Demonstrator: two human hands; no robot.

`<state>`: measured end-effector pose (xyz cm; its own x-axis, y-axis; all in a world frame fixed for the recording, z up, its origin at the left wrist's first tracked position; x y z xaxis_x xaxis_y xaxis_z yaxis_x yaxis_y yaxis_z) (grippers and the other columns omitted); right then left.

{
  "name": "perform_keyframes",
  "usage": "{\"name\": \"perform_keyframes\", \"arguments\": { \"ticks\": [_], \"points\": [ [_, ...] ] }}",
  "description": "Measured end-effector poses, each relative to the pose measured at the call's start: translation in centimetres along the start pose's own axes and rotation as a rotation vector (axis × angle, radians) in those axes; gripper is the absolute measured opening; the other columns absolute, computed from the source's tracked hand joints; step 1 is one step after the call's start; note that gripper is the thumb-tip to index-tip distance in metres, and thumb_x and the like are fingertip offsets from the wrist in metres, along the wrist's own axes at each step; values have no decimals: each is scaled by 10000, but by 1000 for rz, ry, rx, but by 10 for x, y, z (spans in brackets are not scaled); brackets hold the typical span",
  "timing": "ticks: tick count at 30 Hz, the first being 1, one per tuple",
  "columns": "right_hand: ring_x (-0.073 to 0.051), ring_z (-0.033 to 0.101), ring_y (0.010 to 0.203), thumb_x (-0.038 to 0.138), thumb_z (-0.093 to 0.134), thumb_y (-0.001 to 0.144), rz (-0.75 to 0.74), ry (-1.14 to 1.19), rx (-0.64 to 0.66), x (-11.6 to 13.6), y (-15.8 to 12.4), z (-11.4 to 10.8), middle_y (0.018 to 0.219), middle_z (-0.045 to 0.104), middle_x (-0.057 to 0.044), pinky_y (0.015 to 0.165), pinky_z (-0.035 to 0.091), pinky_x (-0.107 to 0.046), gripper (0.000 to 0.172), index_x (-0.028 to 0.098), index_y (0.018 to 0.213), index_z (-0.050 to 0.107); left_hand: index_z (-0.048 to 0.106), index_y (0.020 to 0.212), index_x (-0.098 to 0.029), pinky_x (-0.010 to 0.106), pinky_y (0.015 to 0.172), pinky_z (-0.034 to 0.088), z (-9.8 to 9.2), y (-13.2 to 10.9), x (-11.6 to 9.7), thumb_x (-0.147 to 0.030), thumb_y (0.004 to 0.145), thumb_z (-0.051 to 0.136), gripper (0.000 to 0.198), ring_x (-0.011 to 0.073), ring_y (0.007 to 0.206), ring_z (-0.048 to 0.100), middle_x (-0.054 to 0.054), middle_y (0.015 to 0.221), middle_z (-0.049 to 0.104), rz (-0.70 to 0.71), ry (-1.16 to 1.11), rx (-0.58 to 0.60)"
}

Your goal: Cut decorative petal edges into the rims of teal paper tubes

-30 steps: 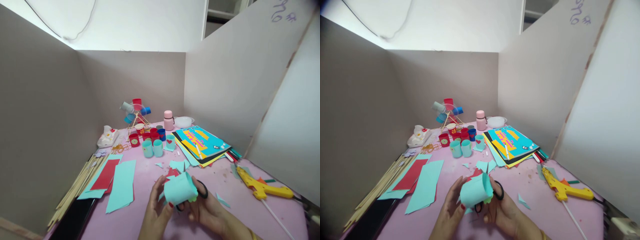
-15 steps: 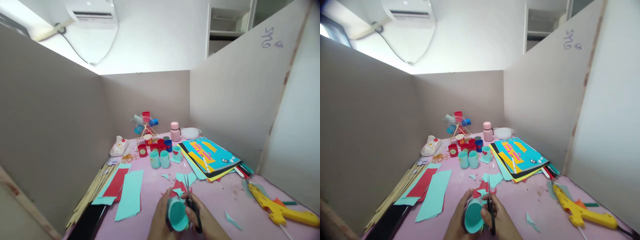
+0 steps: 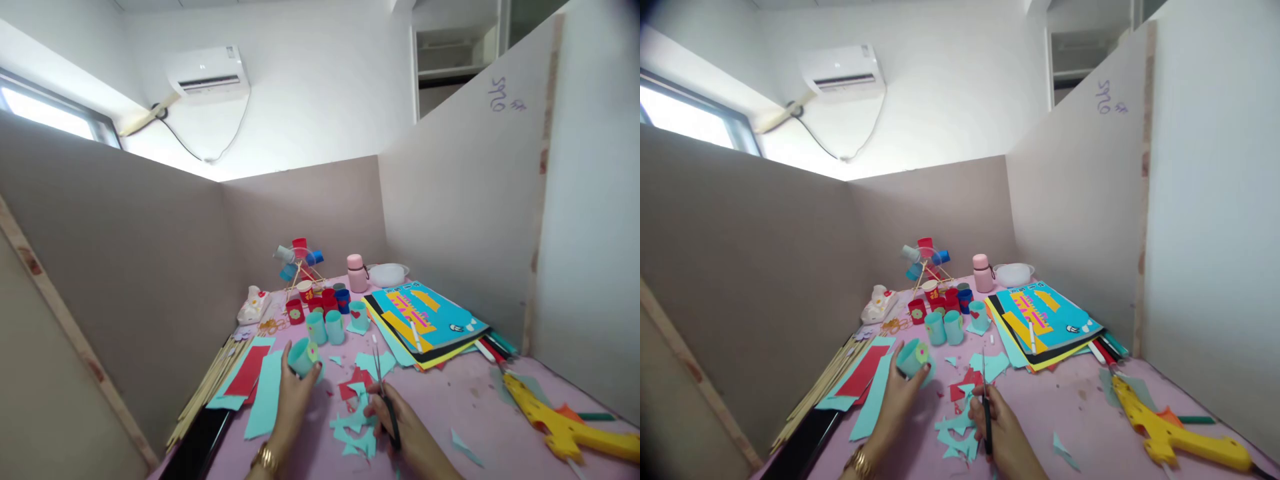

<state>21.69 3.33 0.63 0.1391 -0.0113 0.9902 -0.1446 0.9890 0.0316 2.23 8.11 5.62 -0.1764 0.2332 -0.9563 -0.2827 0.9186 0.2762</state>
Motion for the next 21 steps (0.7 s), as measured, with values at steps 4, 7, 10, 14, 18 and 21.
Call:
{"name": "perform_keyframes", "arguments": {
  "ticks": [4, 7, 10, 14, 18, 21],
  "points": [
    [-79, 476, 455, 788, 406, 744, 0, -35, 70, 5, 2, 1, 738, 555, 5, 352, 294, -168, 632, 199, 953, 493, 301, 1370, -181, 481, 1044, 342, -1, 20, -1, -394, 651, 751, 874, 330, 1282, 444, 204, 1324, 504, 20, 81, -45],
    [-89, 482, 435, 765, 368, 772, -29, -112, 121, 11, 4, 2, 718, 574, -6, 355, 314, -188, 607, 190, 910, 504, 292, 1373, -186, 504, 1096, 235, -5, 4, 4, -444, 667, 723, 867, 361, 1390, 236, 219, 1451, 333, 45, 143, -90],
    [-138, 541, 515, 619, 441, 821, -106, -263, 110, 17, 1, -1, 698, 583, -8, 460, 415, -241, 473, 178, 958, 541, 229, 1399, -200, 503, 1109, 185, -3, -34, 8, -515, 783, 568, 770, 341, 1395, 212, 194, 1501, 235, 74, 172, -125],
    [-288, 558, 959, 315, 653, 708, -261, -560, -12, 24, -10, -7, 970, 610, -80, 814, 430, -384, 412, 206, 1100, 583, 386, 1317, -194, 489, 1069, 278, 18, -83, 6, -538, 809, 512, 627, 308, 1317, 362, 167, 1412, 418, 118, 132, -18],
    [-334, 475, 1085, 140, 557, 688, -375, -799, -79, 29, -17, -9, 1103, 547, -123, 854, 412, -442, 516, 218, 1198, 558, 402, 1305, -151, 427, 1036, 348, 45, -96, 0, -504, 786, 588, 655, 285, 1240, 448, 185, 1348, 473, 63, 3, 177],
    [-317, 485, 1059, 94, 526, 666, -455, -926, -88, 31, -18, -9, 1086, 544, -117, 818, 450, -415, 558, 216, 1210, 552, 393, 1289, -159, 392, 900, 481, 50, -91, 0, -508, 772, 603, 658, 270, 1077, 583, 184, 1239, 546, 23, -49, 181]
  ]
}}
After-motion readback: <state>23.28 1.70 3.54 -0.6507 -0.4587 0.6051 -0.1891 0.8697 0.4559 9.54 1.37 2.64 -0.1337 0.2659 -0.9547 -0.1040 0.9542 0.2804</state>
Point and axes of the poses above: each hand's wrist, its own y-axis towards the middle knuckle, its own z-axis out of the palm, x = y × z, the point moved 4 cm from there along y, towards the middle knuckle
